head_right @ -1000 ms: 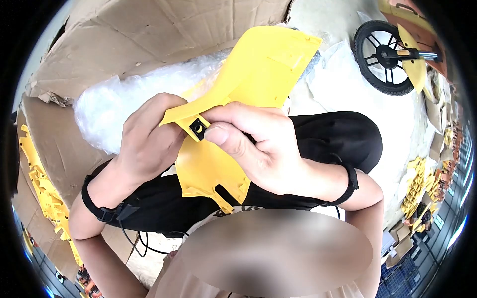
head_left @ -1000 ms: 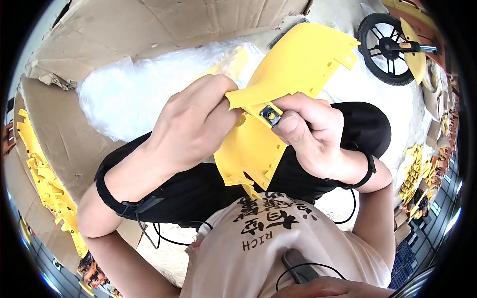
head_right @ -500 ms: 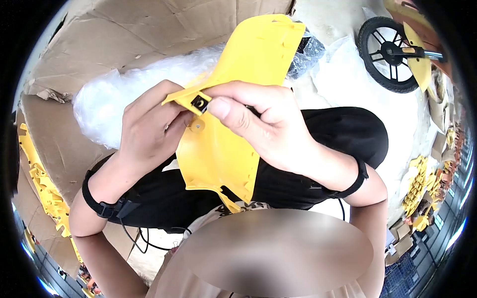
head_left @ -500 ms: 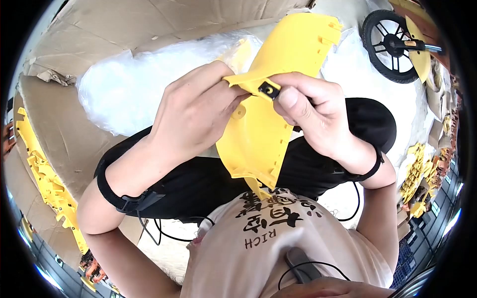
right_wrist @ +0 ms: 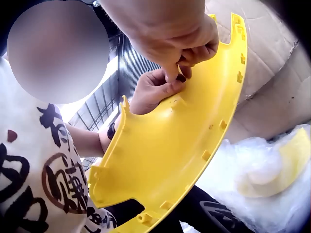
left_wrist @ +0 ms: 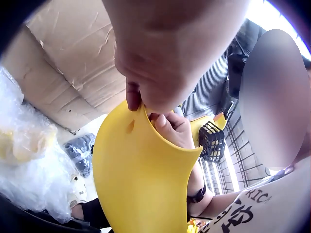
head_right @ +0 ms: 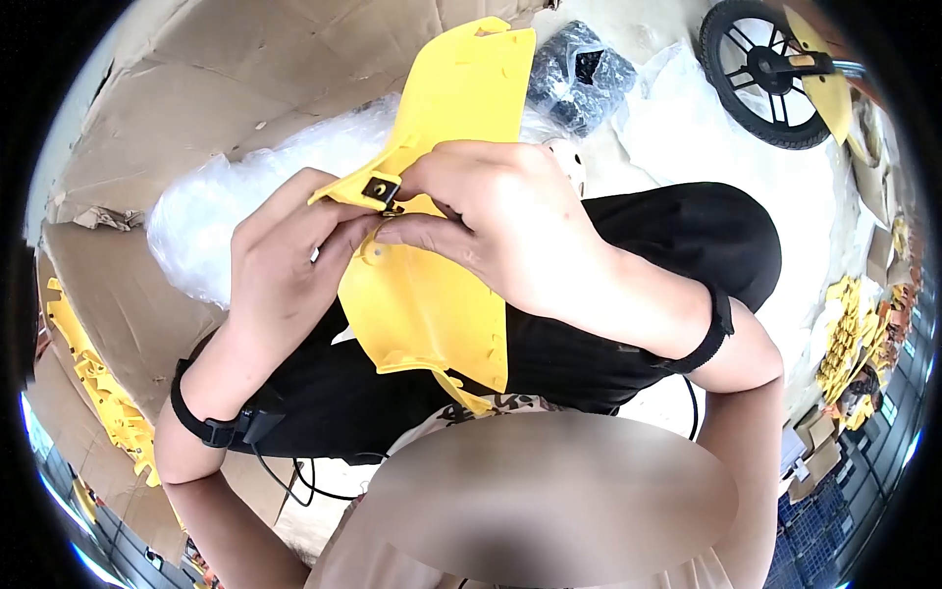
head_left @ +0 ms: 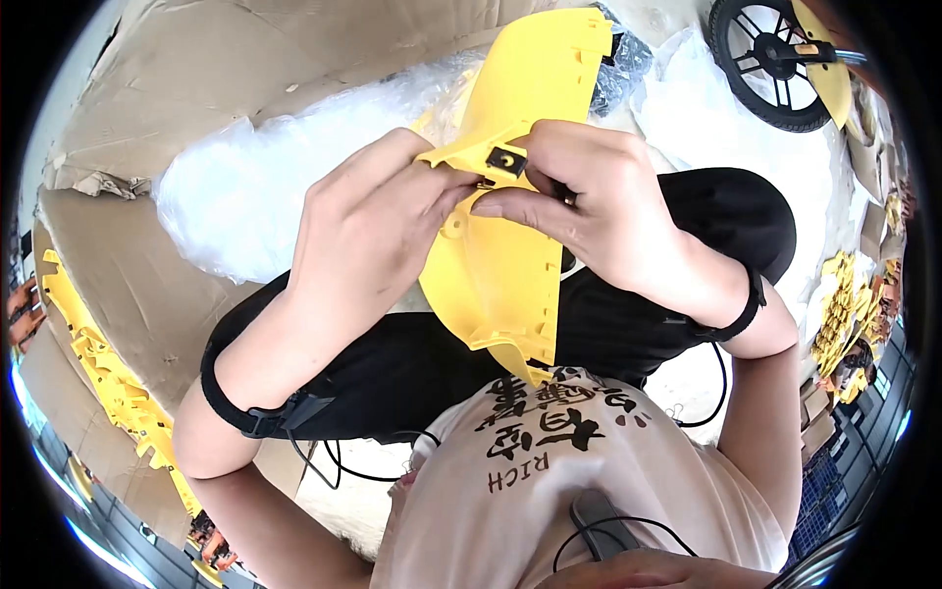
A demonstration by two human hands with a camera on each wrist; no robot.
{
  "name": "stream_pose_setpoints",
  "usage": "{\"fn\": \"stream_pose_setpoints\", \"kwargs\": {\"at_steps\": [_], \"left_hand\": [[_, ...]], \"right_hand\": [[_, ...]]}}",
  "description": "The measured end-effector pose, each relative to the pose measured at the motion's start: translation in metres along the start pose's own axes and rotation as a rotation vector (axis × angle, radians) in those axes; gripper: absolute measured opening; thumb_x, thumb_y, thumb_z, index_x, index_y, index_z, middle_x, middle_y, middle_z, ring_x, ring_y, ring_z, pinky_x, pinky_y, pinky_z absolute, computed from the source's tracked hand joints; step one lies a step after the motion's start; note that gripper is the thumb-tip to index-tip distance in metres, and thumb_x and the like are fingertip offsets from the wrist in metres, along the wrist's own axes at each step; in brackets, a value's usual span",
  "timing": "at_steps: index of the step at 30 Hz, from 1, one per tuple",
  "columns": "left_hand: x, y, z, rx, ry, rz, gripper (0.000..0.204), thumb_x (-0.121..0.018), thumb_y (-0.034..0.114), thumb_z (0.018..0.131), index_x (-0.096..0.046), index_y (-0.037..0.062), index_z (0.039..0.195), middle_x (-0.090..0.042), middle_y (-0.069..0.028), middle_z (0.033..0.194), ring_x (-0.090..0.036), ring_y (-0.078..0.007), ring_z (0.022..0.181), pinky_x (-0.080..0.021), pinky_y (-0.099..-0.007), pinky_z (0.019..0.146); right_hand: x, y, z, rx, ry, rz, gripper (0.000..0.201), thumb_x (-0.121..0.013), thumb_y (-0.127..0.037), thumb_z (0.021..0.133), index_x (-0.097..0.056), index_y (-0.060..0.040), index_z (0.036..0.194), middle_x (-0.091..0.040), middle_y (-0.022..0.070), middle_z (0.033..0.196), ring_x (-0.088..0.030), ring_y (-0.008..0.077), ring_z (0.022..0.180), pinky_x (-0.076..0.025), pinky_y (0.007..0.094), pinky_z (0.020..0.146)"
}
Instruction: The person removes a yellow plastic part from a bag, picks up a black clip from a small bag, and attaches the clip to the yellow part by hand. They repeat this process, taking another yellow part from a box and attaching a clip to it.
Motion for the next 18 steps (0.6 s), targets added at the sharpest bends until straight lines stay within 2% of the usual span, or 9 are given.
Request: {"fn": "stream_pose_setpoints", "kwargs": {"at_steps": [1, 3, 6, 10, 13, 15, 16, 18], "left_hand": [[0.0, 0.002, -0.001, -0.017, -0.024, 0.033, 0.015, -0.071, -0.001, 0.077, -0.068, 0.0019, 0.092, -0.063, -0.0088, 0.095, -0.064, -0.0283, 0.075, -0.053, -0.0354, 0.064], [-0.001, 0.004, -0.003, -0.004, -0.042, 0.036, 0.015, -0.071, -0.001, 0.077, -0.068, 0.0014, 0.092, -0.063, -0.0092, 0.095, -0.064, -0.0283, 0.076, -0.053, -0.0354, 0.064], [-0.003, 0.005, -0.005, -0.002, -0.053, 0.046, 0.014, -0.071, -0.001, 0.077, -0.066, -0.0002, 0.09, -0.062, -0.01, 0.094, -0.064, -0.029, 0.076, -0.053, -0.0357, 0.064], [-0.005, 0.007, -0.007, -0.059, -0.058, 0.063, 0.013, -0.072, -0.001, 0.077, -0.064, -0.0009, 0.088, -0.06, -0.0102, 0.091, -0.061, -0.0292, 0.073, -0.052, -0.0359, 0.062], [-0.003, 0.007, -0.007, 0.009, -0.059, 0.065, 0.013, -0.072, -0.001, 0.077, -0.064, -0.0003, 0.088, -0.06, -0.0097, 0.091, -0.062, -0.0283, 0.074, -0.052, -0.0355, 0.062], [0.003, 0.01, -0.004, -0.029, 0.0, 0.106, 0.014, -0.071, -0.003, 0.075, -0.064, 0.0004, 0.086, -0.062, -0.0095, 0.095, -0.062, -0.0268, 0.07, -0.051, -0.0327, 0.057], [0.007, 0.011, -0.005, -0.032, -0.007, 0.117, 0.014, -0.071, -0.003, 0.075, -0.064, 0.0004, 0.086, -0.062, -0.0095, 0.095, -0.062, -0.0268, 0.07, -0.051, -0.0327, 0.057], [0.015, 0.011, -0.009, -0.022, 0.006, 0.189, 0.019, -0.07, -0.013, 0.075, -0.064, -0.0053, 0.091, -0.066, -0.0156, 0.099, -0.068, -0.0222, 0.075, -0.054, -0.0285, 0.064]], "right_hand": [[-0.001, 0.001, 0.0, -0.005, 0.009, -0.001, 0.025, -0.076, -0.021, 0.082, -0.07, -0.0006, 0.093, -0.066, 0.0126, 0.076, -0.065, 0.0296, 0.067, -0.051, 0.0362, 0.06], [-0.004, 0.003, 0.0, 0.011, -0.06, -0.126, 0.025, -0.076, -0.022, 0.08, -0.067, -0.0005, 0.09, -0.065, 0.0122, 0.079, -0.065, 0.0318, 0.074, -0.051, 0.0386, 0.064], [-0.005, 0.004, 0.0, 0.027, -0.105, -0.111, 0.022, -0.074, -0.02, 0.081, -0.066, -0.0006, 0.087, -0.064, 0.0125, 0.079, -0.065, 0.0329, 0.079, -0.052, 0.0401, 0.066], [-0.006, 0.005, -0.003, 0.083, -0.071, -0.128, 0.02, -0.073, -0.018, 0.082, -0.067, 0.0002, 0.089, -0.064, 0.0134, 0.08, -0.065, 0.033, 0.079, -0.052, 0.0402, 0.066], [-0.005, 0.005, -0.003, 0.079, -0.055, -0.079, 0.017, -0.069, -0.014, 0.085, -0.067, 0.0014, 0.089, -0.066, 0.0153, 0.081, -0.065, 0.0348, 0.078, -0.052, 0.0411, 0.066], [-0.005, 0.012, -0.002, -0.158, -0.079, 0.094, 0.017, -0.067, -0.013, 0.089, -0.067, 0.0035, 0.092, -0.067, 0.0139, 0.079, -0.066, 0.0273, 0.071, -0.051, 0.0351, 0.064], [-0.003, 0.014, -0.002, -0.153, -0.07, 0.102, 0.017, -0.067, -0.013, 0.089, -0.067, 0.0035, 0.092, -0.067, 0.0139, 0.079, -0.066, 0.0273, 0.071, -0.051, 0.0351, 0.064], [0.0, 0.021, -0.003, -0.317, -0.087, 0.445, 0.019, -0.065, -0.014, 0.094, -0.068, 0.005, 0.097, -0.067, 0.0089, 0.076, -0.062, 0.0141, 0.067, -0.049, 0.0278, 0.063]]}}
Point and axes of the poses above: each hand's wrist, its own z-axis towards the middle knuckle, its own x-axis out of the back of the hand, y = z × x, the point moved 2 cm from there along z, towards the middle knuckle
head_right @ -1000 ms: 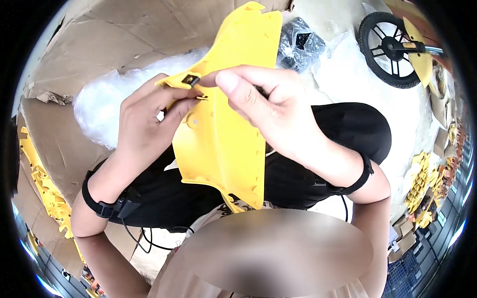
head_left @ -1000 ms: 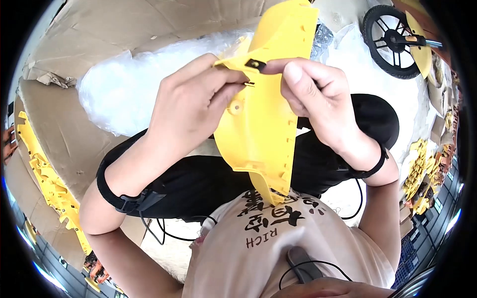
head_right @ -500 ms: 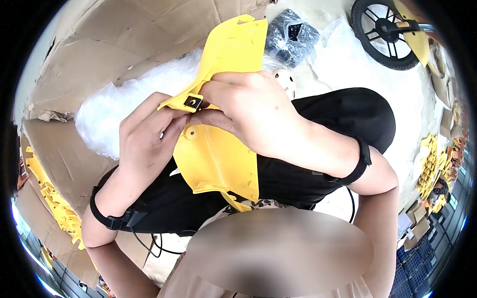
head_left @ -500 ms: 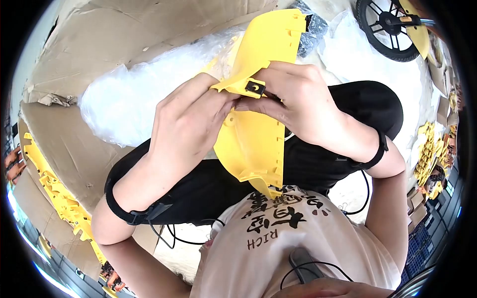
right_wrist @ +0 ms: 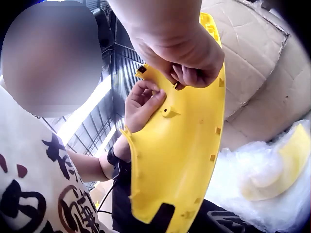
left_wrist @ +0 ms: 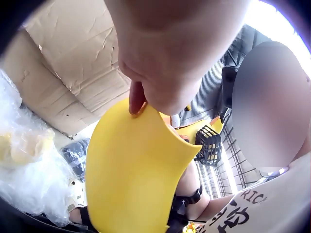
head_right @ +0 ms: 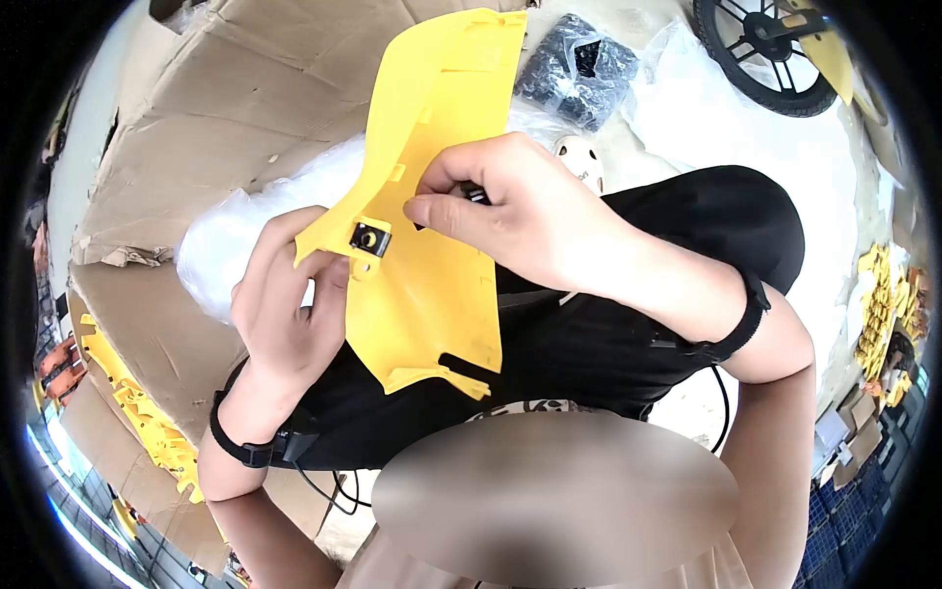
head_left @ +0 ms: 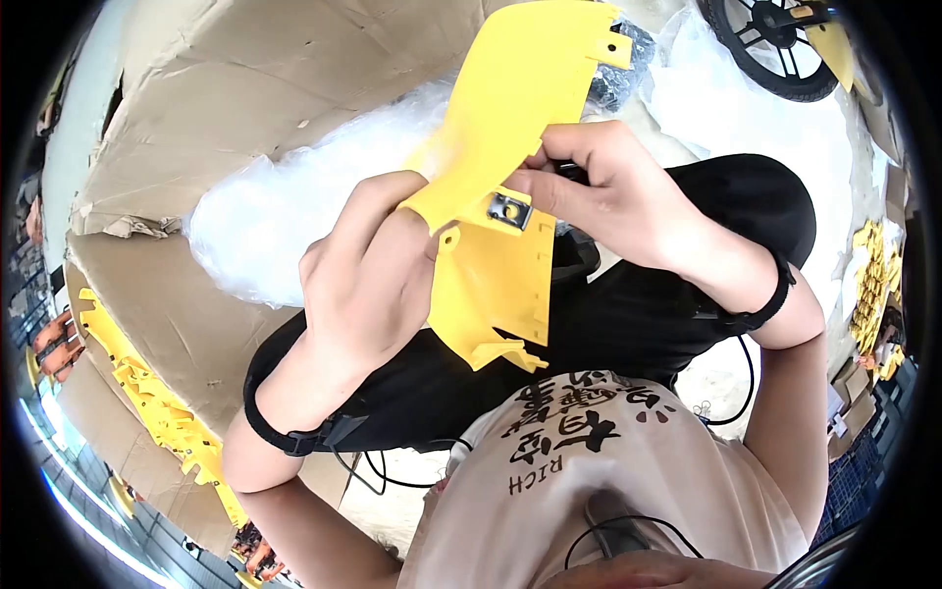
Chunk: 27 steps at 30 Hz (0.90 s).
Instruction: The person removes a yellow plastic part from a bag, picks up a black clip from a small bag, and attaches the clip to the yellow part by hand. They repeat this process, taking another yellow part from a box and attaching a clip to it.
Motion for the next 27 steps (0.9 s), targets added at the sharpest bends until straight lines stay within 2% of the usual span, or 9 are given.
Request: {"fn": "stream_pose_setpoints", "kwargs": {"at_steps": [1, 3, 7, 11, 13, 20, 23, 26, 27], "left_hand": [[0.0, -0.004, 0.001, -0.005, -0.011, 0.013, 0.019, -0.07, -0.013, 0.075, -0.064, -0.0053, 0.091, -0.066, -0.0156, 0.099, -0.068, -0.0222, 0.075, -0.054, -0.0285, 0.064], [-0.001, -0.01, 0.003, -0.263, 0.191, 0.092, 0.019, -0.071, -0.006, 0.067, -0.062, 0.0002, 0.083, -0.065, -0.0119, 0.099, -0.061, -0.0205, 0.06, -0.049, -0.0254, 0.048], [-0.003, -0.016, 0.002, -0.355, 0.26, 0.083, 0.018, -0.072, -0.005, 0.068, -0.061, -0.0031, 0.083, -0.066, -0.0172, 0.096, -0.065, -0.0214, 0.066, -0.052, -0.0261, 0.051], [-0.004, -0.018, -0.001, -0.353, 0.284, 0.066, 0.021, -0.072, -0.006, 0.068, -0.061, -0.0039, 0.085, -0.066, -0.0186, 0.095, -0.065, -0.0227, 0.066, -0.052, -0.0264, 0.051], [0.001, -0.014, -0.003, -0.255, 0.135, 0.043, 0.031, -0.06, -0.02, 0.074, -0.059, -0.0055, 0.101, -0.066, -0.0189, 0.102, -0.069, -0.0242, 0.08, -0.056, -0.0291, 0.069], [-0.004, -0.02, -0.006, -0.27, 0.23, -0.05, 0.024, -0.058, -0.019, 0.079, -0.06, -0.0058, 0.098, -0.066, -0.019, 0.104, -0.067, -0.0204, 0.076, -0.054, -0.0274, 0.066], [-0.005, -0.025, -0.01, -0.149, 0.2, -0.087, 0.018, -0.058, -0.016, 0.084, -0.056, -0.0051, 0.099, -0.066, -0.0196, 0.105, -0.066, -0.017, 0.075, -0.052, -0.0237, 0.063], [-0.014, -0.036, -0.01, -0.089, 0.299, -0.56, 0.031, -0.062, -0.01, 0.085, -0.047, -0.0023, 0.111, -0.065, -0.0183, 0.108, -0.063, -0.0127, 0.083, -0.05, -0.0227, 0.071], [-0.014, -0.03, -0.012, 0.098, 0.3, -0.563, 0.044, -0.059, -0.01, 0.088, -0.043, -0.0033, 0.128, -0.064, -0.0139, 0.111, -0.061, -0.0122, 0.09, -0.049, -0.0226, 0.079]], "right_hand": [[0.0, 0.004, -0.001, -0.019, -0.012, 0.154, 0.023, -0.065, -0.016, 0.096, -0.068, 0.006, 0.101, -0.065, 0.003, 0.076, -0.055, 0.006, 0.069, -0.045, 0.0238, 0.062], [0.0, 0.0, -0.004, -0.049, 0.01, 0.295, 0.021, -0.065, -0.016, 0.096, -0.068, 0.0042, 0.102, -0.065, 0.0008, 0.08, -0.055, 0.0056, 0.07, -0.043, 0.0231, 0.059], [0.011, -0.006, -0.01, -0.276, -0.07, 0.634, 0.017, -0.068, -0.015, 0.093, -0.07, -0.0006, 0.1, -0.063, -0.0004, 0.078, -0.052, 0.0016, 0.066, -0.034, 0.0169, 0.051], [0.01, -0.005, -0.009, -0.35, -0.068, 0.726, 0.014, -0.067, -0.013, 0.091, -0.069, -0.0014, 0.098, -0.062, 0.0014, 0.075, -0.041, 0.0002, 0.054, -0.026, 0.0159, 0.047], [0.012, -0.003, -0.01, -0.365, -0.105, 0.811, 0.015, -0.066, -0.013, 0.091, -0.067, -0.0011, 0.1, -0.062, 0.0025, 0.075, -0.041, 0.0003, 0.054, -0.025, 0.0159, 0.047], [0.011, -0.005, -0.012, -0.417, -0.167, 1.038, 0.015, -0.061, -0.012, 0.095, -0.064, -0.0003, 0.104, -0.064, 0.0071, 0.079, -0.037, 0.0008, 0.053, -0.024, 0.0164, 0.046], [0.013, -0.006, -0.011, -0.413, -0.17, 1.003, 0.017, -0.059, -0.013, 0.096, -0.063, 0.0002, 0.106, -0.064, 0.0077, 0.081, -0.037, 0.001, 0.054, -0.025, 0.0166, 0.047], [0.014, -0.005, -0.011, -0.401, -0.152, 0.912, 0.019, -0.059, -0.014, 0.096, -0.063, 0.0007, 0.108, -0.064, 0.0064, 0.081, -0.037, 0.0009, 0.055, -0.025, 0.0166, 0.047], [0.014, -0.006, -0.01, -0.399, -0.153, 0.911, 0.019, -0.059, -0.014, 0.096, -0.063, 0.0007, 0.108, -0.064, 0.0064, 0.081, -0.037, 0.0009, 0.055, -0.025, 0.0166, 0.047]]}}
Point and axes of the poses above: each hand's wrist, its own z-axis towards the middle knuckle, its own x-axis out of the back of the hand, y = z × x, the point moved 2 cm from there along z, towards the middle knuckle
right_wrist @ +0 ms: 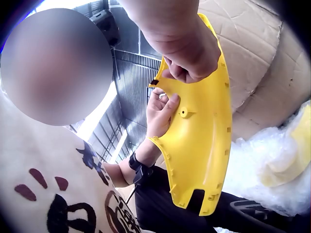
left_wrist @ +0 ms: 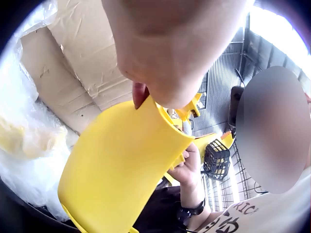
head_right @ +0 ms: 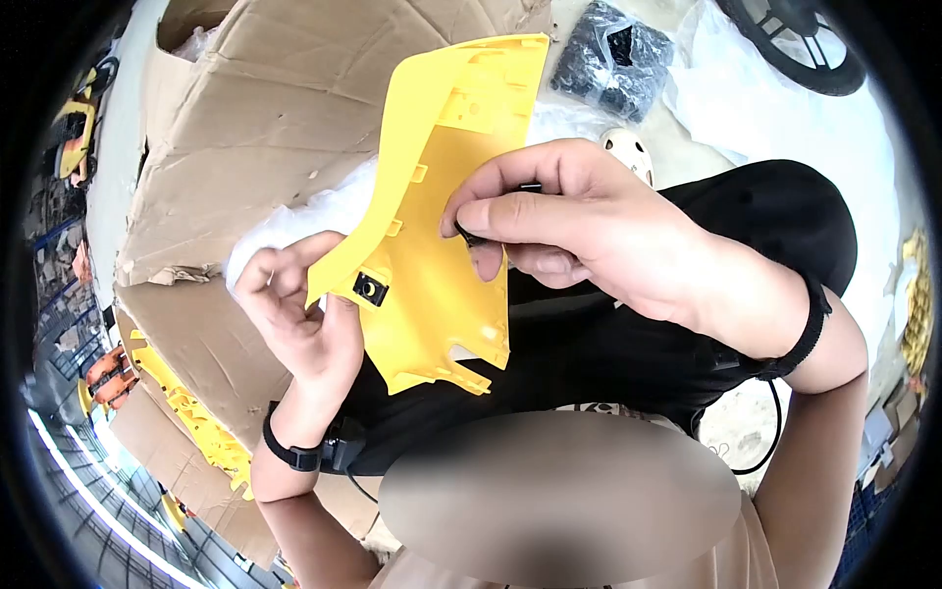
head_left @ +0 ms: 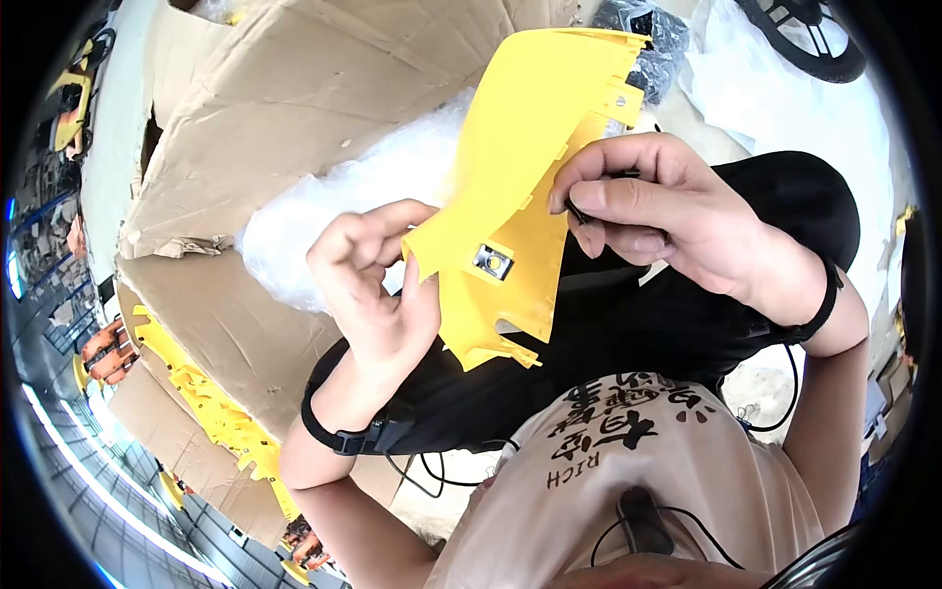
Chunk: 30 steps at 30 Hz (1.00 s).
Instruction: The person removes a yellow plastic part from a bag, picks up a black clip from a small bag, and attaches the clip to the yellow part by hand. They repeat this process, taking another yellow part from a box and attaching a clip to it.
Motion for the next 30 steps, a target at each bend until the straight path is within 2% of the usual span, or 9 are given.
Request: {"fn": "stream_pose_setpoints", "kwargs": {"at_steps": [1, 3, 8, 14, 19, 20, 25, 28, 30], "left_hand": [[0.001, 0.005, 0.004, -0.001, 0.002, 0.0, 0.044, -0.059, -0.01, 0.088, -0.043, -0.0033, 0.128, -0.064, -0.0139, 0.111, -0.061, -0.0122, 0.09, -0.049, -0.0226, 0.079], [0.005, 0.005, 0.01, 0.434, -0.148, 0.023, 0.057, -0.052, -0.011, 0.09, -0.035, -0.0022, 0.144, -0.06, -0.0121, 0.106, -0.061, -0.0156, 0.085, -0.049, -0.0238, 0.08], [-0.001, -0.009, 0.009, 0.51, -0.572, -0.094, 0.041, -0.051, 0.005, 0.099, -0.048, -0.0003, 0.14, -0.052, -0.0087, 0.117, -0.053, -0.0156, 0.107, -0.041, -0.0268, 0.096], [-0.008, -0.009, 0.004, 0.641, -0.468, -0.294, 0.042, -0.057, 0.0, 0.093, -0.046, 0.0028, 0.133, -0.05, -0.0058, 0.121, -0.056, -0.0099, 0.095, -0.045, -0.025, 0.088], [-0.012, -0.017, -0.003, 0.763, -0.456, -0.281, 0.086, -0.063, -0.008, 0.083, -0.021, 0.0075, 0.156, -0.046, -0.0015, 0.114, -0.042, -0.0031, 0.067, -0.041, -0.0171, 0.069], [-0.009, -0.021, -0.004, 0.79, -0.519, -0.244, 0.077, -0.063, 0.003, 0.09, -0.023, 0.0091, 0.156, -0.053, -0.0042, 0.12, -0.061, -0.0168, 0.103, -0.049, -0.0293, 0.089], [-0.006, -0.025, 0.001, 0.949, -0.62, -0.276, 0.068, -0.065, 0.003, 0.087, -0.04, 0.0067, 0.15, -0.048, -0.0068, 0.14, -0.059, -0.0179, 0.113, -0.046, -0.0296, 0.096], [-0.006, -0.033, -0.003, 0.694, -0.605, -0.215, 0.058, -0.063, 0.02, 0.09, -0.047, 0.0045, 0.144, -0.05, -0.0041, 0.123, -0.053, -0.0082, 0.082, -0.043, -0.0211, 0.076], [-0.006, -0.032, -0.003, 0.687, -0.627, -0.245, 0.062, -0.059, 0.028, 0.093, -0.039, 0.0043, 0.147, -0.044, -0.0123, 0.143, -0.052, -0.0195, 0.122, -0.043, -0.0309, 0.098]], "right_hand": [[0.0, 0.0, 0.001, 0.02, 0.032, -0.009, 0.019, -0.059, -0.014, 0.097, -0.063, 0.0008, 0.108, -0.064, 0.006, 0.081, -0.037, 0.0008, 0.055, -0.025, 0.0167, 0.047], [0.0, 0.0, 0.002, 0.041, 0.065, -0.022, 0.02, -0.059, -0.014, 0.097, -0.063, 0.001, 0.109, -0.064, 0.0056, 0.081, -0.037, 0.0007, 0.055, -0.026, 0.0167, 0.048], [0.001, 0.003, 0.008, 0.106, 0.079, -0.241, 0.019, -0.058, -0.017, 0.099, -0.065, -0.0014, 0.107, -0.064, 0.0005, 0.081, -0.036, -0.0001, 0.056, -0.027, 0.0172, 0.048], [-0.004, 0.001, 0.007, 0.19, -0.016, -0.348, 0.02, -0.058, -0.017, 0.1, -0.065, -0.0006, 0.107, -0.065, 0.0, 0.084, -0.046, 0.0019, 0.062, -0.038, 0.0183, 0.057], [-0.008, 0.005, 0.009, 0.264, -0.131, -0.433, 0.023, -0.061, -0.015, 0.099, -0.065, 0.0025, 0.112, -0.068, 0.0039, 0.09, -0.063, 0.0085, 0.078, -0.049, 0.0241, 0.077], [-0.008, 0.006, 0.009, 0.266, -0.168, -0.457, 0.024, -0.062, -0.015, 0.098, -0.065, 0.0032, 0.113, -0.069, 0.0052, 0.092, -0.066, 0.0108, 0.083, -0.05, 0.0259, 0.083], [-0.008, 0.014, 0.013, 0.341, -0.22, -0.431, 0.023, -0.065, -0.015, 0.096, -0.065, 0.0021, 0.112, -0.071, 0.0066, 0.096, -0.067, 0.012, 0.085, -0.049, 0.0272, 0.088], [-0.006, 0.014, 0.012, 0.276, -0.186, -0.44, 0.022, -0.065, -0.016, 0.096, -0.064, 0.0008, 0.109, -0.071, 0.0057, 0.095, -0.066, 0.0117, 0.089, -0.048, 0.0286, 0.089], [-0.006, 0.015, 0.011, 0.252, -0.152, -0.427, 0.02, -0.065, -0.017, 0.096, -0.063, -0.0003, 0.107, -0.07, 0.0044, 0.094, -0.064, 0.0114, 0.093, -0.047, 0.0288, 0.09]]}}
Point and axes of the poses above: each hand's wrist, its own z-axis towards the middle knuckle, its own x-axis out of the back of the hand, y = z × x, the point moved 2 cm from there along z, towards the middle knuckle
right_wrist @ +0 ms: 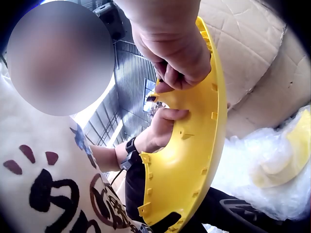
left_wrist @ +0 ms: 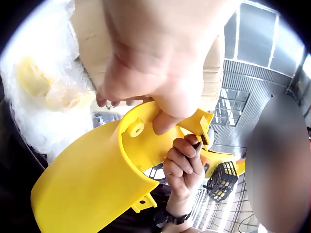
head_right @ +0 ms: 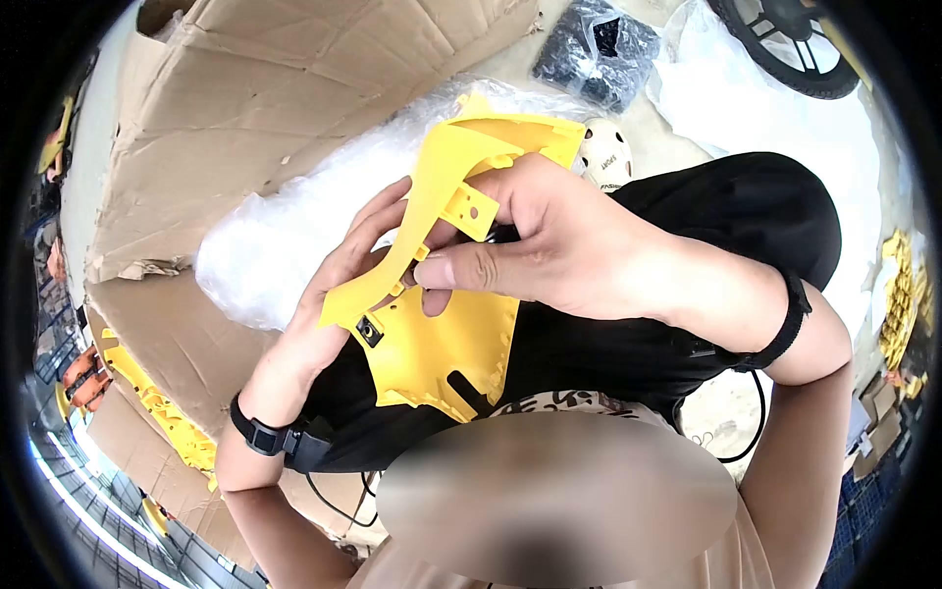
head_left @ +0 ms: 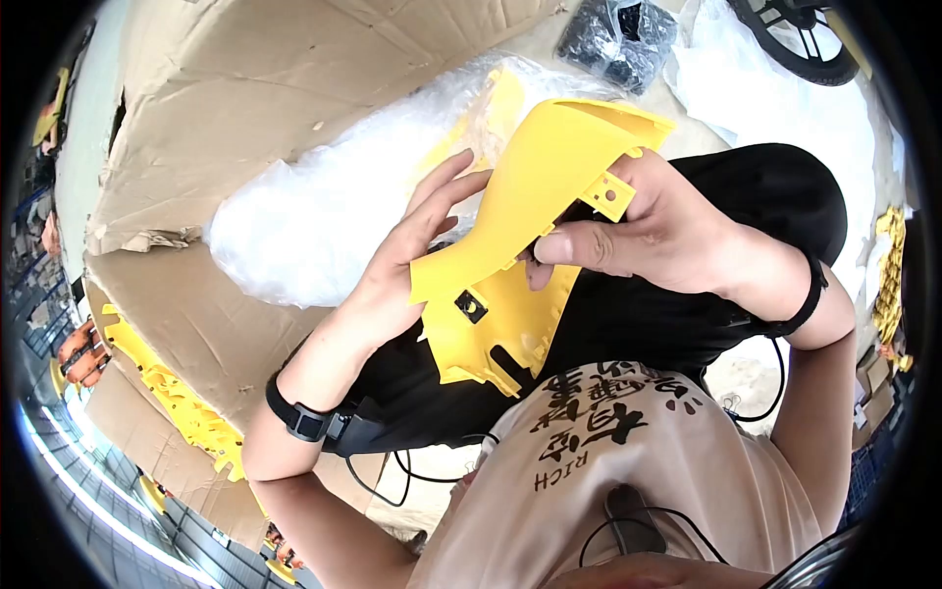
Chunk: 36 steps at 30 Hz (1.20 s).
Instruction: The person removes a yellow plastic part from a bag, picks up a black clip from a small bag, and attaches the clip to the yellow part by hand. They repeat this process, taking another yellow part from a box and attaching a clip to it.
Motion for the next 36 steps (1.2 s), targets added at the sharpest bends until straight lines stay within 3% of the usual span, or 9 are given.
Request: {"fn": "stream_pose_setpoints", "kwargs": {"at_steps": [1, 3, 7, 9, 11, 13, 17, 21, 36], "left_hand": [[-0.002, 0.004, 0.001, 0.0, 0.0, -0.002, 0.062, -0.059, 0.028, 0.093, -0.039, 0.0043, 0.147, -0.044, -0.0123, 0.143, -0.052, -0.0195, 0.122, -0.043, -0.0309, 0.098], [-0.011, 0.013, 0.003, 0.189, -0.16, -0.344, 0.074, -0.057, 0.036, 0.093, -0.026, 0.0049, 0.152, -0.031, -0.017, 0.154, -0.031, -0.0257, 0.144, -0.034, -0.0384, 0.112], [-0.01, 0.009, 0.003, 0.131, -0.161, -0.466, 0.085, -0.061, 0.039, 0.089, -0.018, 0.0047, 0.154, -0.033, -0.017, 0.152, -0.034, -0.0255, 0.142, -0.034, -0.0387, 0.112], [-0.003, 0.011, 0.004, 0.068, -0.011, -0.534, 0.087, -0.062, 0.038, 0.086, -0.019, 0.0045, 0.154, -0.034, -0.017, 0.151, -0.035, -0.0267, 0.142, -0.033, -0.0383, 0.113], [0.005, 0.01, 0.004, 0.054, 0.048, -0.531, 0.088, -0.061, 0.033, 0.085, -0.018, 0.0035, 0.155, -0.033, -0.0171, 0.152, -0.035, -0.0265, 0.142, -0.033, -0.0379, 0.114], [0.009, 0.012, 0.001, -0.005, 0.204, -0.545, 0.088, -0.061, 0.032, 0.084, -0.017, 0.0028, 0.155, -0.03, -0.017, 0.155, -0.034, -0.0261, 0.142, -0.032, -0.0375, 0.114], [0.01, 0.012, 0.005, -0.105, 0.232, -0.319, 0.093, -0.06, 0.035, 0.087, -0.008, 0.0023, 0.157, -0.023, -0.0174, 0.158, -0.03, -0.027, 0.144, -0.028, -0.0395, 0.116], [0.003, 0.014, 0.01, -0.16, 0.242, -0.224, 0.097, -0.062, 0.038, 0.088, -0.005, 0.002, 0.157, -0.021, -0.0176, 0.159, -0.028, -0.0267, 0.145, -0.026, -0.0398, 0.116], [-0.008, 0.021, 0.013, -0.189, 0.218, -0.185, 0.094, -0.064, 0.029, 0.091, -0.001, 0.0027, 0.157, -0.022, -0.0177, 0.158, -0.032, -0.0272, 0.142, -0.028, -0.0401, 0.115]], "right_hand": [[0.0, -0.001, 0.0, -0.002, 0.0, -0.001, 0.02, -0.065, -0.017, 0.096, -0.063, -0.0003, 0.107, -0.07, 0.0044, 0.094, -0.064, 0.0114, 0.093, -0.047, 0.0288, 0.09], [0.0, -0.003, -0.001, -0.06, 0.023, -0.008, 0.022, -0.067, -0.019, 0.095, -0.063, -0.0006, 0.107, -0.07, 0.0042, 0.093, -0.064, 0.0103, 0.091, -0.047, 0.0285, 0.089], [0.003, -0.004, -0.001, 0.023, 0.074, -0.09, 0.021, -0.068, -0.018, 0.095, -0.066, -0.0005, 0.106, -0.07, 0.0044, 0.092, -0.063, 0.0093, 0.089, -0.048, 0.0279, 0.087], [0.008, -0.016, -0.002, -0.073, 0.033, -0.096, 0.021, -0.069, -0.017, 0.094, -0.069, 0.0005, 0.105, -0.07, 0.0038, 0.09, -0.062, 0.0083, 0.087, -0.049, 0.026, 0.082], [0.011, -0.025, -0.006, -0.17, 0.152, 0.177, 0.02, -0.066, -0.014, 0.094, -0.07, 0.0017, 0.106, -0.069, 0.0046, 0.086, -0.051, 0.0027, 0.066, -0.038, 0.017, 0.055], [0.015, -0.024, -0.005, -0.124, 0.281, 0.246, 0.019, -0.063, -0.013, 0.096, -0.066, 0.0013, 0.109, -0.068, 0.0062, 0.084, -0.04, 0.0003, 0.054, -0.03, 0.0159, 0.049], [0.022, -0.023, -0.005, -0.061, 0.431, 0.299, 0.02, -0.061, -0.013, 0.098, -0.065, -0.001, 0.113, -0.069, 0.0089, 0.085, -0.038, 0.0001, 0.053, -0.028, 0.0158, 0.047], [0.021, -0.023, -0.007, -0.045, 0.465, 0.365, 0.017, -0.058, -0.019, 0.1, -0.061, -0.0035, 0.106, -0.058, 0.0003, 0.078, -0.033, -0.0003, 0.053, -0.025, 0.0162, 0.048], [0.02, -0.022, -0.006, 0.049, 0.406, 0.371, 0.015, -0.055, -0.02, 0.102, -0.057, -0.006, 0.097, -0.048, -0.0037, 0.076, -0.031, -0.0011, 0.054, -0.024, 0.0163, 0.048]]}}
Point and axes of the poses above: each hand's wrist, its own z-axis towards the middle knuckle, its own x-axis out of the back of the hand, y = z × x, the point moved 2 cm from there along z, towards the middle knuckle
